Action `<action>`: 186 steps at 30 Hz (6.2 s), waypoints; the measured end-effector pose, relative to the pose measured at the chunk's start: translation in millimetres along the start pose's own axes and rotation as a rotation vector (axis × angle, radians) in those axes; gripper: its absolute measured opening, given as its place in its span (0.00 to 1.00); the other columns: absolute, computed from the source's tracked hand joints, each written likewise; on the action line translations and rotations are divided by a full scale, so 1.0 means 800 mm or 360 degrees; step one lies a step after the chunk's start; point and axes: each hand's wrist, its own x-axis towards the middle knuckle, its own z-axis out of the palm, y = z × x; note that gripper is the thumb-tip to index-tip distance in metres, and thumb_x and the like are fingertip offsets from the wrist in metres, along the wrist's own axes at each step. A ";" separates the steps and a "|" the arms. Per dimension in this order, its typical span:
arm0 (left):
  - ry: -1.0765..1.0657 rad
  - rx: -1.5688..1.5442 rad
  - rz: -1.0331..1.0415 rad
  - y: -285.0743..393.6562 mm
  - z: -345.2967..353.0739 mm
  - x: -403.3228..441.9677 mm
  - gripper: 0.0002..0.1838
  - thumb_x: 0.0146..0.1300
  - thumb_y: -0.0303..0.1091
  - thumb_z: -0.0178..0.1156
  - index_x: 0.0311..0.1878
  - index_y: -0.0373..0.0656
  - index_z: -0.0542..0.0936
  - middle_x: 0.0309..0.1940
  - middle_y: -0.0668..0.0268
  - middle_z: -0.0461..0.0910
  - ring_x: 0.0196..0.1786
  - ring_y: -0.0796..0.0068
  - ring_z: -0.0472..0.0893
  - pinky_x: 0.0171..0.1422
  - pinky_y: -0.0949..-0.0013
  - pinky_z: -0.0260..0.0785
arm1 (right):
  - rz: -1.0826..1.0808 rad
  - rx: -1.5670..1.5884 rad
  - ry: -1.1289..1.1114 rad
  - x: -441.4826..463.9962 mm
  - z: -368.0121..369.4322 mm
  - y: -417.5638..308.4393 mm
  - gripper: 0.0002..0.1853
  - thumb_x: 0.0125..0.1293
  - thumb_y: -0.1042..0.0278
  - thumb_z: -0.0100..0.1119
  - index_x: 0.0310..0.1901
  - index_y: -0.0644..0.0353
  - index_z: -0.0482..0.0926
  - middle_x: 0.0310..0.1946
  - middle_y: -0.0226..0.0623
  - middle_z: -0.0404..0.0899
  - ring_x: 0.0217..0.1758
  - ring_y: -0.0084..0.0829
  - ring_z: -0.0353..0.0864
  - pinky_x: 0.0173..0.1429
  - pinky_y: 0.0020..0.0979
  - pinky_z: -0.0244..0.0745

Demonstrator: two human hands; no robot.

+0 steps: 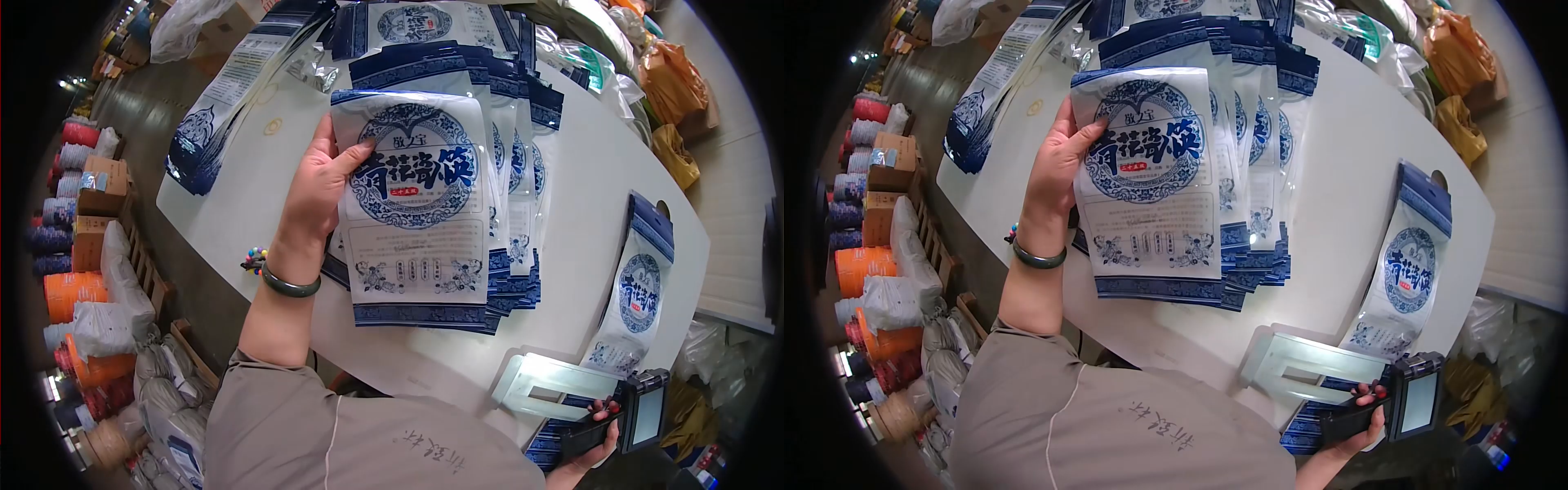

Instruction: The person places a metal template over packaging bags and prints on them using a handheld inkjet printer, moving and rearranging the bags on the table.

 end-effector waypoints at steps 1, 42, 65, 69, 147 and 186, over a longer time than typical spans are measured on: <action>0.0003 -0.0011 -0.0010 0.000 0.001 -0.001 0.26 0.74 0.20 0.54 0.73 0.40 0.65 0.63 0.59 0.78 0.62 0.70 0.79 0.66 0.68 0.76 | 0.0000 0.0008 -0.0004 0.000 0.000 0.000 0.25 0.72 0.55 0.49 0.61 0.66 0.70 0.33 0.34 0.81 0.58 0.35 0.76 0.64 0.39 0.68; 0.0370 0.1560 0.0334 0.120 -0.262 0.159 0.33 0.64 0.24 0.67 0.72 0.37 0.67 0.59 0.57 0.82 0.58 0.72 0.81 0.62 0.67 0.74 | 0.0080 0.0069 0.0118 -0.001 -0.003 0.001 0.23 0.70 0.52 0.51 0.58 0.62 0.72 0.29 0.31 0.82 0.56 0.34 0.78 0.64 0.40 0.69; 0.0542 -0.0413 0.0601 0.213 -0.059 0.294 0.03 0.68 0.26 0.63 0.43 0.41 0.81 0.36 0.63 0.85 0.32 0.79 0.83 0.27 0.78 0.71 | 0.0027 0.0265 0.0040 -0.001 0.006 0.003 0.23 0.69 0.54 0.51 0.56 0.65 0.74 0.38 0.34 0.81 0.57 0.36 0.74 0.65 0.42 0.68; 0.0792 -0.0679 0.0345 0.101 -0.028 0.341 0.10 0.68 0.20 0.61 0.51 0.38 0.79 0.45 0.59 0.84 0.39 0.69 0.86 0.38 0.71 0.83 | 0.0013 0.0221 0.0000 0.000 -0.001 0.004 0.22 0.70 0.55 0.50 0.53 0.65 0.75 0.40 0.36 0.81 0.56 0.37 0.77 0.63 0.43 0.70; -0.0913 0.1423 -0.0267 -0.200 0.323 -0.130 0.36 0.65 0.39 0.71 0.68 0.28 0.67 0.47 0.52 0.83 0.45 0.68 0.87 0.48 0.68 0.80 | 0.0003 0.0969 -0.0016 -0.005 -0.024 0.014 0.27 0.67 0.53 0.54 0.60 0.64 0.70 0.32 0.38 0.81 0.56 0.40 0.78 0.63 0.44 0.75; -0.1392 0.0714 -0.0790 -0.108 0.251 -0.168 0.23 0.75 0.45 0.58 0.63 0.36 0.76 0.40 0.63 0.85 0.42 0.78 0.82 0.48 0.73 0.76 | 0.0066 0.0718 0.0325 -0.032 -0.003 -0.051 0.20 0.71 0.63 0.53 0.57 0.70 0.72 0.34 0.45 0.85 0.50 0.47 0.84 0.59 0.45 0.80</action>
